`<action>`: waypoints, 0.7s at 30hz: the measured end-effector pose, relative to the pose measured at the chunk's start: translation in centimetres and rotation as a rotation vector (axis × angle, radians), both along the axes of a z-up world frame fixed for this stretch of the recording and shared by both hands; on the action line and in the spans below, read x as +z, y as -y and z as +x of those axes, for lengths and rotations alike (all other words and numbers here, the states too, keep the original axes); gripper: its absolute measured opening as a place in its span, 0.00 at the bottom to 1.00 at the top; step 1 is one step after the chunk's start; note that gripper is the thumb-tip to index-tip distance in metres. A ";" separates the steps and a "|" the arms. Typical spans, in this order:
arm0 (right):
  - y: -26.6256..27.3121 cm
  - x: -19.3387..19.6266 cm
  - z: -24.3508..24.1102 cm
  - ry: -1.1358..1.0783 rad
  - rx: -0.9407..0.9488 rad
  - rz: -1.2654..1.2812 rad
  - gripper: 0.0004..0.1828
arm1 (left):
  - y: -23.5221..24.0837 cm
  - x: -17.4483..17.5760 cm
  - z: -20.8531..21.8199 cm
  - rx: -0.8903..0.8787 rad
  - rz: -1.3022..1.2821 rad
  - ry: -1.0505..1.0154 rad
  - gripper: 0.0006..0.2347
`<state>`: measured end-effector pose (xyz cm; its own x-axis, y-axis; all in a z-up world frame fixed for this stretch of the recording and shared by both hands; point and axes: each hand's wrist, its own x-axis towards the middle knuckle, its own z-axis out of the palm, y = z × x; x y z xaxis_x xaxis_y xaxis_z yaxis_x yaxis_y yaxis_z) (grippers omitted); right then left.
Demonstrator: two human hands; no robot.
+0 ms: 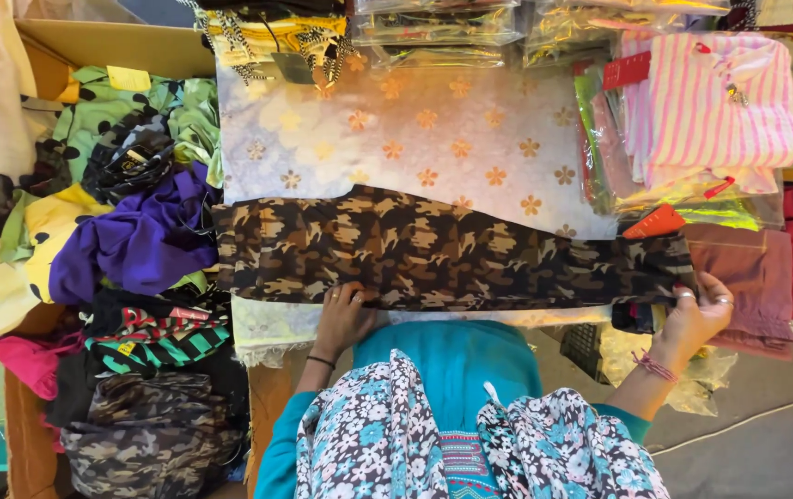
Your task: The person folds a pair of camouflage-patterned pants on a table, smoothing them out before placing them on a stack. They then pick up a striped shirt, fold it neatly, and place it on the same stack.
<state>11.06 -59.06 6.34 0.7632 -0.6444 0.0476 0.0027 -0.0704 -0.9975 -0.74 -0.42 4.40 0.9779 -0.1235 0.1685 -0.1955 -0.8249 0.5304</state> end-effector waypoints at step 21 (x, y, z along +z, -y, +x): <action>-15.8 -7.6 0.4 -0.376 0.809 -0.240 0.16 | 5.3 -8.8 11.9 0.362 -0.904 -0.237 0.13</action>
<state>11.50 -43.29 -1.29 0.9689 0.0875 -0.2315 -0.1800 -0.3933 -0.9016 11.15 -5.69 -4.41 0.9518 0.2666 -0.1517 0.1792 -0.0819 0.9804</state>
